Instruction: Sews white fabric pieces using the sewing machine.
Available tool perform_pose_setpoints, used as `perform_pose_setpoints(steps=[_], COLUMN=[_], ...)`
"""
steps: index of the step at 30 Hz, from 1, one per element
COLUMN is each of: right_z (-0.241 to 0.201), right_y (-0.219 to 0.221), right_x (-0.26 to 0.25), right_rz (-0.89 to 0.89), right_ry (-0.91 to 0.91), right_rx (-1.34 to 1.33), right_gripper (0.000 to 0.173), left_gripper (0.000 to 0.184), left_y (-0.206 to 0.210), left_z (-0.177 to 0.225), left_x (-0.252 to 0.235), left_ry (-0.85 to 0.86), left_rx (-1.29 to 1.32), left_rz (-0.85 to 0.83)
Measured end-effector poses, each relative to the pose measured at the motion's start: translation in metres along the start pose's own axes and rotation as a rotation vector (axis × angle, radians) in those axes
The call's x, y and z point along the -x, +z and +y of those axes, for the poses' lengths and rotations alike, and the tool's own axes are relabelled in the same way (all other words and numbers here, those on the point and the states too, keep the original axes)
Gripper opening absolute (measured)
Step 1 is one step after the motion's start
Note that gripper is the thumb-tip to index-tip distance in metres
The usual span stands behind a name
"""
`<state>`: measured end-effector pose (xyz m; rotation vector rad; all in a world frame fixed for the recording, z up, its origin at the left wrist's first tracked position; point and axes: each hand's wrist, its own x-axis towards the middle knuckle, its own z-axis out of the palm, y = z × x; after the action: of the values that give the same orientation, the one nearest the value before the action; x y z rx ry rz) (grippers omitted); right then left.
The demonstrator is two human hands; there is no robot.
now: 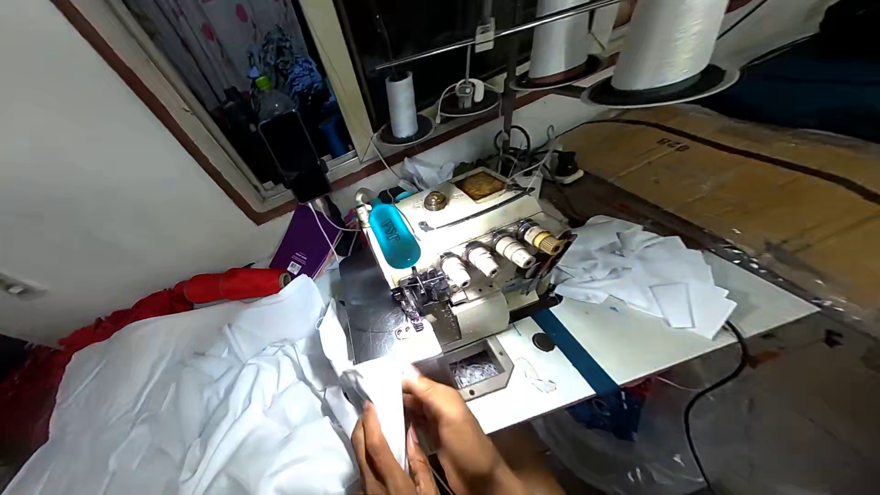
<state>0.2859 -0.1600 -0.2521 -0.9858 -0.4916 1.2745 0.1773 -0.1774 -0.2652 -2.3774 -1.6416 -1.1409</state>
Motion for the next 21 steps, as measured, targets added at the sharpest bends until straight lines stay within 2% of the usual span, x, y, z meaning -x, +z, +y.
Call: perform_pose_setpoints(steps=[1, 2, 3, 4, 6, 8, 9, 10, 11, 12, 13, 14, 16, 18, 19, 21], right_z=[-0.008, -0.014, -0.015, -0.015, -0.005, 0.009, 0.012, 0.013, 0.015, 0.019, 0.019, 0.021, 0.02, 0.01, 0.001, -0.014], right_y=[-0.012, -0.027, -0.043, -0.053, -0.055, -0.045, -0.036, -0.025, -0.017, -0.012, -0.01, -0.008, -0.005, -0.007, -0.012, -0.033], right_x=[-0.004, -0.012, -0.019, -0.02, -0.008, 0.003, 0.003, -0.001, -0.006, -0.007, -0.004, 0.002, 0.016, 0.023, 0.025, 0.02], right_rz=[0.02, 0.119, 0.203, 0.262, 0.283, 0.081, -0.019, -0.082, -0.112, -0.13, -0.137, -0.129, -0.149, -0.172, -0.108, 0.141], right_ry=[0.017, 0.007, -0.046, -0.089, -0.114, -0.032, 0.034, 0.102, 0.12, 0.078, -0.005, -0.135, -0.444, -0.659, -0.697, -0.67], right_rx=[-0.296, -0.575, -0.733, -0.72, -0.231, 0.337, 0.558, 0.723, 0.813, 0.852, 0.866, 0.839, 0.724, 0.637, 0.635, 0.72], right_gripper=[0.055, 0.062, 0.062, 0.063, 0.052, 0.032, 0.04, 0.054, 0.056, 0.046, 0.038, 0.032, 0.026, 0.022, 0.019, 0.012], left_gripper=[0.036, 0.026, 0.021, 0.016, 0.018, 0.036, 0.047, 0.052, 0.05, 0.041, 0.031, 0.029, 0.046, 0.046, 0.042, 0.034], left_y=[0.003, 0.004, 0.001, -0.008, -0.029, -0.048, -0.055, -0.06, -0.062, -0.062, -0.056, -0.043, -0.013, 0.005, 0.006, -0.013], left_z=[-0.011, -0.026, -0.038, -0.046, -0.055, -0.06, -0.064, -0.067, -0.069, -0.068, -0.063, -0.059, -0.054, -0.062, -0.07, -0.085], left_x=[0.004, 0.003, -0.002, -0.005, -0.007, -0.003, -0.004, -0.008, -0.013, -0.019, -0.025, -0.031, -0.044, -0.059, -0.064, -0.074], left_ry=[0.116, 0.252, 0.377, 0.467, 0.582, 0.62, 0.589, 0.531, 0.448, 0.333, 0.208, 0.093, -0.073, -0.076, -0.044, 0.056], left_rx=[0.014, 0.037, 0.043, 0.052, 0.103, 0.22, 0.287, 0.355, 0.411, 0.419, 0.353, 0.237, 0.054, -0.011, 0.001, 0.045], left_rz=[0.015, 0.01, -0.001, -0.041, -0.211, -0.517, -0.664, -0.732, -0.698, -0.587, -0.42, -0.262, -0.12, -0.086, -0.068, -0.004])
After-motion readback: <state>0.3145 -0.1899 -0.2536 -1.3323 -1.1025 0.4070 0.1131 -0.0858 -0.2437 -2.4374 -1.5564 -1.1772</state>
